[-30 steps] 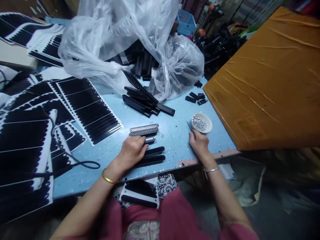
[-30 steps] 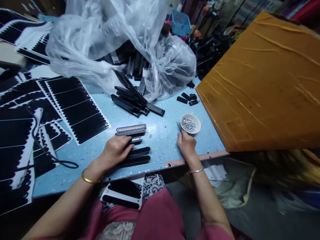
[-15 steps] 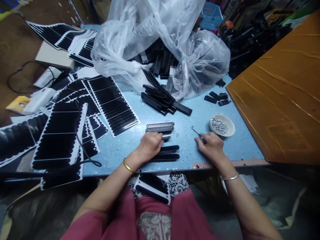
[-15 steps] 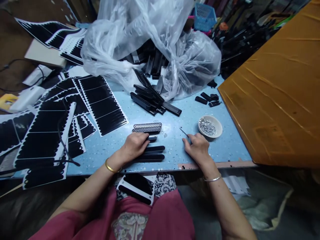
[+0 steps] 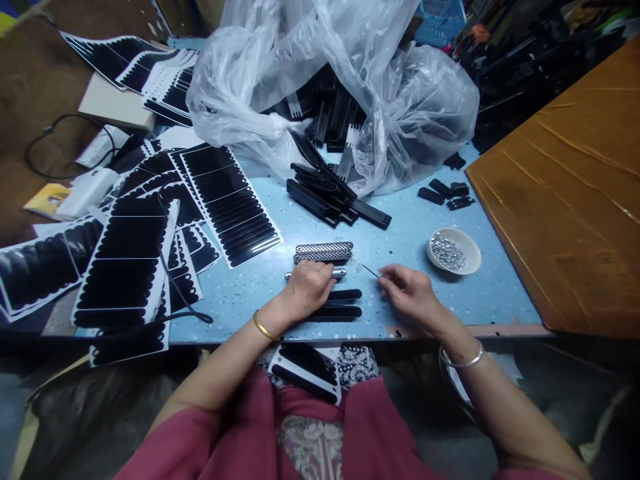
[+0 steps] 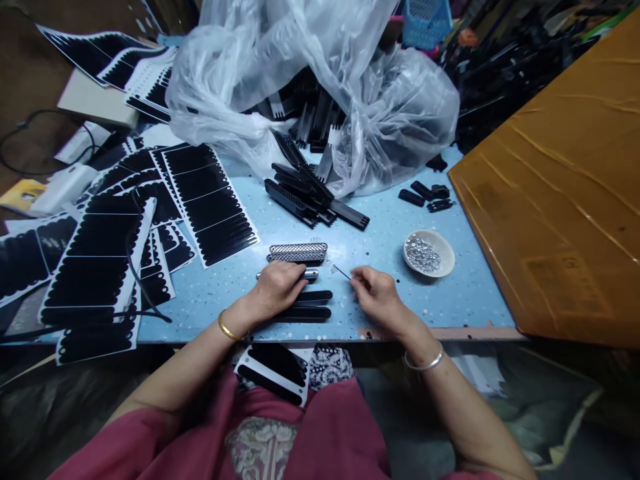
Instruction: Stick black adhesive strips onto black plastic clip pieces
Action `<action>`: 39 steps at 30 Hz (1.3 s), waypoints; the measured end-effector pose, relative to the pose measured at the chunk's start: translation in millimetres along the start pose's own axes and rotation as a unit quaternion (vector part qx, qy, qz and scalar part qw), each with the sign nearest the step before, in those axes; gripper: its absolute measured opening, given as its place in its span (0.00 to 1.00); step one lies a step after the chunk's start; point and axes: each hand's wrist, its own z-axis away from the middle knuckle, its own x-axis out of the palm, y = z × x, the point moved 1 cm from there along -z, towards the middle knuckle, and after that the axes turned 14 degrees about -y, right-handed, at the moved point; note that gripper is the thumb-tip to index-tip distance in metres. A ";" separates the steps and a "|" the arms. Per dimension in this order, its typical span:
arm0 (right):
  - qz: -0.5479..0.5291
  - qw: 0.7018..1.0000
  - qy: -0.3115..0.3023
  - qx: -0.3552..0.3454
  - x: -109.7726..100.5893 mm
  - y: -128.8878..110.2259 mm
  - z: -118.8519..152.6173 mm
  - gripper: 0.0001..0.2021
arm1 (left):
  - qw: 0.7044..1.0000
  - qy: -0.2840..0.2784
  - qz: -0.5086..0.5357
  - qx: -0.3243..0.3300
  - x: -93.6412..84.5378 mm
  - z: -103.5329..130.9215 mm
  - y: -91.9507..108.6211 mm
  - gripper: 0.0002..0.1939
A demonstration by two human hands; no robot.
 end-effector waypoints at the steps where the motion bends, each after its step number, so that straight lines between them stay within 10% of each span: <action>1: -0.021 1.000 -0.002 -0.009 -1.2 -3.4 -1.6 0.10 | 1.000 -0.001 -0.005 -0.001 0.0 -0.2 0.3 0.07; 26: 0.020 0.981 -0.050 -0.184 -2.5 -35.1 -40.5 0.15 | 0.999 0.016 0.014 0.030 1.1 -1.4 0.0 0.13; 39: -0.004 0.984 -0.083 -0.156 -1.0 -27.4 -49.1 0.15 | 0.997 0.025 0.059 0.031 2.0 -1.0 -1.5 0.12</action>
